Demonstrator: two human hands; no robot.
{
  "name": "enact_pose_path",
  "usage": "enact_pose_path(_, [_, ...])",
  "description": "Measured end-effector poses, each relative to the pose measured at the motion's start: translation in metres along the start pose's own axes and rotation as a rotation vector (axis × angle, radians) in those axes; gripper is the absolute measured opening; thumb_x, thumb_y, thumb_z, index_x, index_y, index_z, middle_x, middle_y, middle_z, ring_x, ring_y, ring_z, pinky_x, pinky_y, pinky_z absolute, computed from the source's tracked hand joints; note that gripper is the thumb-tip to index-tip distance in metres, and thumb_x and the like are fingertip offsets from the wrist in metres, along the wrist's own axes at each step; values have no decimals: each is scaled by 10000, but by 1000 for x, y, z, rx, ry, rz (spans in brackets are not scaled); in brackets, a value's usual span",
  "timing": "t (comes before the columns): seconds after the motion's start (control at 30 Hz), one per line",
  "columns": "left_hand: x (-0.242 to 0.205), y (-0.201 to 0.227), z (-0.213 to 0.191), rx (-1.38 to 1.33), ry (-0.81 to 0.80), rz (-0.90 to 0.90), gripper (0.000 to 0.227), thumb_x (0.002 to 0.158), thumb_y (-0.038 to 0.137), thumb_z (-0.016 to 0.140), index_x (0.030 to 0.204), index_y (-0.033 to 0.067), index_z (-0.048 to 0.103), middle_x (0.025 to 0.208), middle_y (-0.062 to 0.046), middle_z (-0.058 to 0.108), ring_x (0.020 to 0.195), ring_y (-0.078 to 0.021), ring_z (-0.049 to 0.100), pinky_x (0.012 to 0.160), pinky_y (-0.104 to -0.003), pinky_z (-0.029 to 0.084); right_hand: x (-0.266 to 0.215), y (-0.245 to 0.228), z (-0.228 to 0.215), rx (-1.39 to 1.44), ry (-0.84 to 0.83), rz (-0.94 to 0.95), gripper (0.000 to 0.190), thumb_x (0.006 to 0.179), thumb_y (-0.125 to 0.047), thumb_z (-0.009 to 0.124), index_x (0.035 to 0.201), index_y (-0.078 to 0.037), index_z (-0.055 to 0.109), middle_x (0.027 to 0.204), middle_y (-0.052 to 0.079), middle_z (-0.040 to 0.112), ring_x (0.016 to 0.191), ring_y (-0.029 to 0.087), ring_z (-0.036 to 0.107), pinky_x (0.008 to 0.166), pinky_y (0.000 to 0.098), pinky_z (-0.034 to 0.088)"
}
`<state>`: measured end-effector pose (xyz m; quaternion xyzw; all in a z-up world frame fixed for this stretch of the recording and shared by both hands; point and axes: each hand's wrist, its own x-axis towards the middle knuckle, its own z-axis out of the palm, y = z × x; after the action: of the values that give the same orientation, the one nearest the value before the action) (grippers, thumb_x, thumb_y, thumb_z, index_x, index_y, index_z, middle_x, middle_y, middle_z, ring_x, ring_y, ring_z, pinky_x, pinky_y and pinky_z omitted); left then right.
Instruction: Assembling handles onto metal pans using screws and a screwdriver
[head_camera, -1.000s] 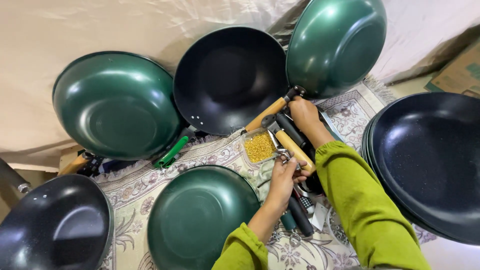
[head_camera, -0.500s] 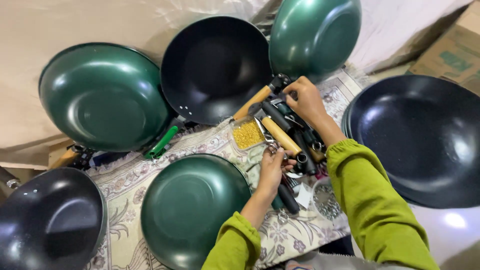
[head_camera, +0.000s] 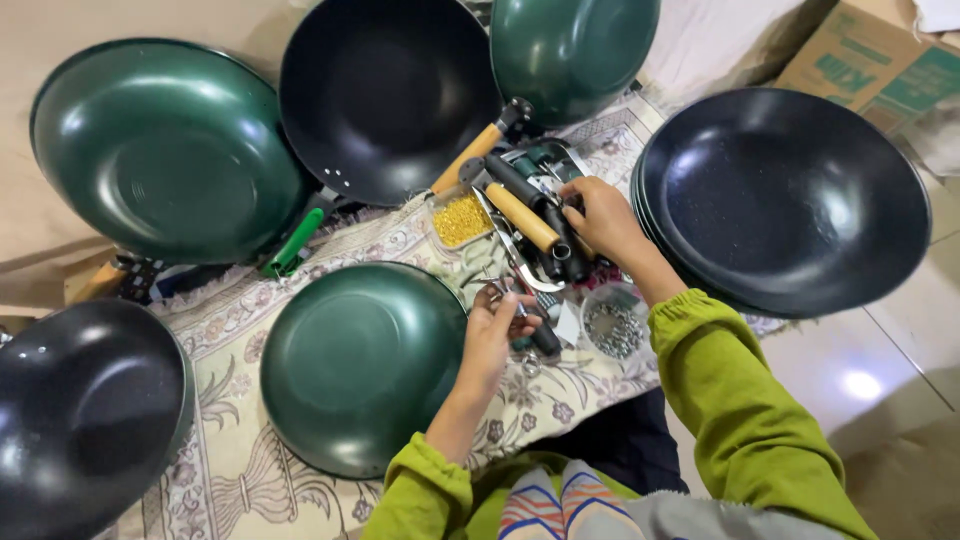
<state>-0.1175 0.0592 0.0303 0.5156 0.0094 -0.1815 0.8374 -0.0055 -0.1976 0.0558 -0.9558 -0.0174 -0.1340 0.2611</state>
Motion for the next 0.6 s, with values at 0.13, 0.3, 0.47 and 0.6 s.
enact_pose_path(0.13, [-52, 16, -3, 33, -16, -3, 335, 1035, 245, 563, 1313, 92, 456, 1047, -168, 740, 769, -216, 764, 645, -256, 634, -18, -20, -12, -74, -3, -70, 311, 869, -164, 755, 1175, -155, 702, 1082, 109, 681, 1056, 360, 688, 907, 485, 546])
enact_pose_path(0.3, [-97, 4, -25, 85, -8, 0, 358, 1009, 275, 600, 1308, 105, 500, 1009, -179, 752, 706, -216, 756, 608, -267, 624, -62, -72, -28, -138, 62, -197, 306, 835, -179, 795, 1125, -120, 719, 1109, 136, 675, 1064, 380, 678, 885, 499, 559])
enact_pose_path(0.47, [-123, -32, -56, 148, 66, 10, 240, 973, 231, 670, 1151, 107, 566, 904, -141, 754, 577, -156, 695, 470, -196, 543, -130, -151, -53, 421, -98, -320, 261, 917, -134, 733, 1166, -63, 701, 1061, 206, 693, 1001, 447, 674, 874, 513, 549])
enact_pose_path(0.6, [-137, -59, -70, 210, 99, -13, 185, 958, 194, 695, 1094, 108, 604, 880, -124, 755, 568, -153, 684, 458, -201, 529, -200, -180, -33, 623, -247, -166, 362, 924, -230, 733, 1260, -106, 679, 1047, 163, 716, 954, 369, 726, 818, 452, 594])
